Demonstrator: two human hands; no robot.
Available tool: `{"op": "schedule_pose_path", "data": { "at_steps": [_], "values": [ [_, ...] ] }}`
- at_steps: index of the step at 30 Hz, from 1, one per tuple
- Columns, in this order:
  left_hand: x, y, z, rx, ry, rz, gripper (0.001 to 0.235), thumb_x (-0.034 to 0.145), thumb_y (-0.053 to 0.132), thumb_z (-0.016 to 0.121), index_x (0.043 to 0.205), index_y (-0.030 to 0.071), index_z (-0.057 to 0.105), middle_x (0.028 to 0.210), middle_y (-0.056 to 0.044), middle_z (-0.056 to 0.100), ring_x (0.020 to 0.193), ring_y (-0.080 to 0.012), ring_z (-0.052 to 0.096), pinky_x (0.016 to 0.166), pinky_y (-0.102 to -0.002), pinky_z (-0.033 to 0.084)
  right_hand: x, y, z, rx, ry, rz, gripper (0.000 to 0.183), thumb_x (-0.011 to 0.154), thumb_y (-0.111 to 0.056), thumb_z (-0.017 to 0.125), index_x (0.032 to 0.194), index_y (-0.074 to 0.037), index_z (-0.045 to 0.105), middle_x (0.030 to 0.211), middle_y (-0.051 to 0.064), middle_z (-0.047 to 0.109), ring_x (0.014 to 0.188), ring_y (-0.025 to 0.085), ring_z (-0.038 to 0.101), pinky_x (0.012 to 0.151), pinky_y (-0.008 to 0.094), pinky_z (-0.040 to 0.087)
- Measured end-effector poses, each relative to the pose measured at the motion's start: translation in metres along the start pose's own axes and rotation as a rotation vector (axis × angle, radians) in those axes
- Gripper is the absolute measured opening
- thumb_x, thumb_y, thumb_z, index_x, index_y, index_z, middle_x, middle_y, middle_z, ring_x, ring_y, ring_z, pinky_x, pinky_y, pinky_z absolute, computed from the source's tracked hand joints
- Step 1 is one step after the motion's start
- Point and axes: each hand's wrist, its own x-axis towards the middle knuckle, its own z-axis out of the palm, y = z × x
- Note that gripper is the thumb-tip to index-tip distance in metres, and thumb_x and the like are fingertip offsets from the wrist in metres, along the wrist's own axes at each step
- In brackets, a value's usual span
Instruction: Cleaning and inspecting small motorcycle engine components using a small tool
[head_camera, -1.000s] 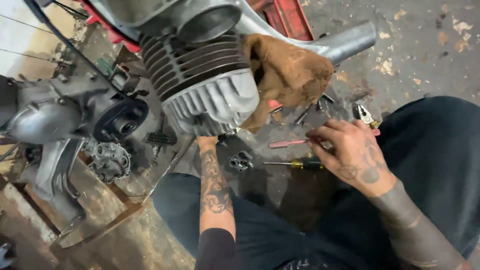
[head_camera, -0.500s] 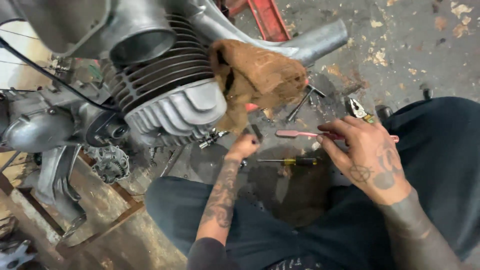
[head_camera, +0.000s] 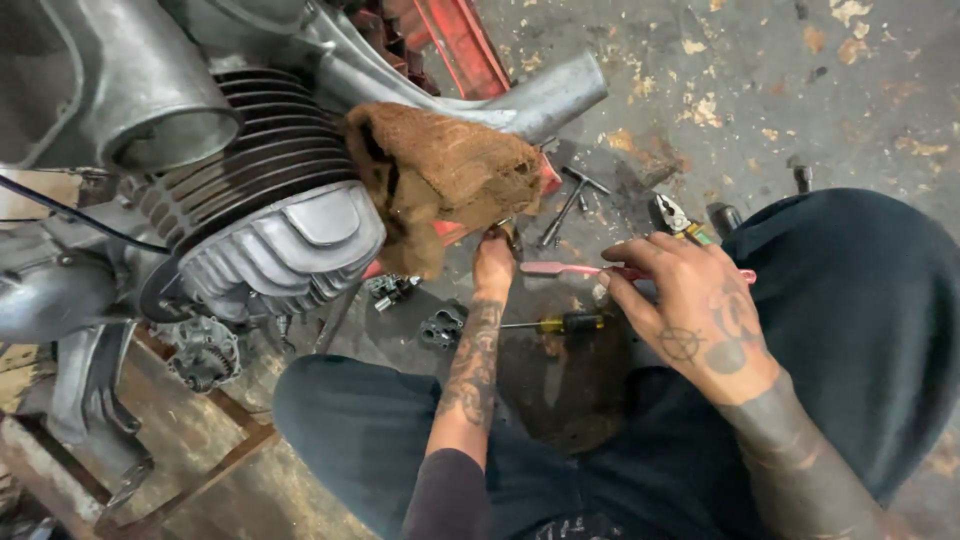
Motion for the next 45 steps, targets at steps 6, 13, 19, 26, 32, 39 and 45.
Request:
{"op": "schedule_pose_path", "data": {
  "at_steps": [6, 13, 19, 26, 32, 39, 45],
  "values": [
    [-0.001, -0.007, -0.035, 0.123, -0.377, -0.253, 0.033, 0.099, 0.006, 0.045, 0.116, -0.003, 0.072, 0.116, -0.027, 0.073, 0.111, -0.0392, 0.072, 0.094, -0.048, 0.061, 0.003, 0.008, 0.01, -0.072, -0.087, 0.023, 0.019, 0.092, -0.035, 0.069, 0.108, -0.026, 0.075, 0.089, 0.006, 0.073, 0.098, 0.03, 0.073, 0.085, 0.045, 0.053],
    [-0.001, -0.107, 0.01, 0.152, -0.373, -0.365, 0.032, 0.101, 0.033, 0.059, 0.119, 0.011, 0.072, 0.114, -0.022, 0.073, 0.111, -0.0389, 0.071, 0.094, -0.048, 0.061, 0.004, 0.011, 0.018, -0.051, -0.095, -0.006, 0.022, 0.091, -0.035, 0.068, 0.11, -0.025, 0.074, 0.093, 0.006, 0.074, 0.099, 0.031, 0.073, 0.085, 0.045, 0.053],
    [-0.022, -0.064, -0.078, -0.025, -0.637, -0.264, 0.026, 0.094, 0.031, 0.067, 0.115, 0.018, 0.075, 0.089, -0.005, 0.08, 0.085, -0.0199, 0.079, 0.083, -0.043, 0.064, 0.002, -0.003, 0.02, -0.019, -0.144, 0.0, 0.026, 0.094, -0.037, 0.064, 0.116, -0.027, 0.072, 0.105, 0.008, 0.075, 0.117, 0.032, 0.068, 0.103, 0.054, 0.046],
    [-0.104, 0.05, -0.221, -1.286, -0.391, -0.211, 0.029, 0.093, 0.016, 0.076, 0.116, -0.001, 0.07, 0.096, -0.016, 0.074, 0.084, -0.0201, 0.075, 0.074, -0.031, 0.064, 0.001, -0.025, 0.024, 0.064, -0.07, -0.187, 0.026, 0.092, -0.032, 0.067, 0.115, -0.021, 0.073, 0.097, 0.011, 0.074, 0.101, 0.038, 0.07, 0.087, 0.052, 0.055],
    [-0.134, 0.044, -0.211, -1.925, -0.039, 0.013, 0.019, 0.096, 0.004, 0.067, 0.115, 0.0, 0.066, 0.095, -0.018, 0.072, 0.077, -0.0224, 0.075, 0.072, -0.036, 0.067, -0.011, -0.037, 0.086, 0.056, 0.241, -0.497, 0.033, 0.091, -0.034, 0.076, 0.119, -0.018, 0.072, 0.103, 0.008, 0.07, 0.108, 0.031, 0.068, 0.093, 0.047, 0.051],
    [-0.162, 0.048, -0.242, -2.034, 0.076, 0.12, 0.02, 0.092, -0.003, 0.07, 0.111, 0.002, 0.067, 0.099, -0.021, 0.075, 0.084, -0.0271, 0.078, 0.078, -0.038, 0.067, -0.024, -0.062, 0.077, -0.028, 0.264, -0.493, 0.016, 0.096, -0.036, 0.072, 0.109, -0.027, 0.075, 0.088, -0.004, 0.067, 0.084, 0.019, 0.068, 0.079, 0.035, 0.047],
    [-0.192, 0.056, -0.269, -1.965, 0.079, 0.154, 0.019, 0.088, -0.005, 0.073, 0.105, 0.002, 0.069, 0.094, -0.019, 0.076, 0.081, -0.0257, 0.078, 0.074, -0.034, 0.067, -0.039, -0.085, 0.099, 0.051, 0.254, -0.512, 0.014, 0.092, -0.031, 0.074, 0.103, -0.023, 0.076, 0.087, 0.002, 0.07, 0.084, 0.027, 0.069, 0.075, 0.04, 0.048]
  ]
}}
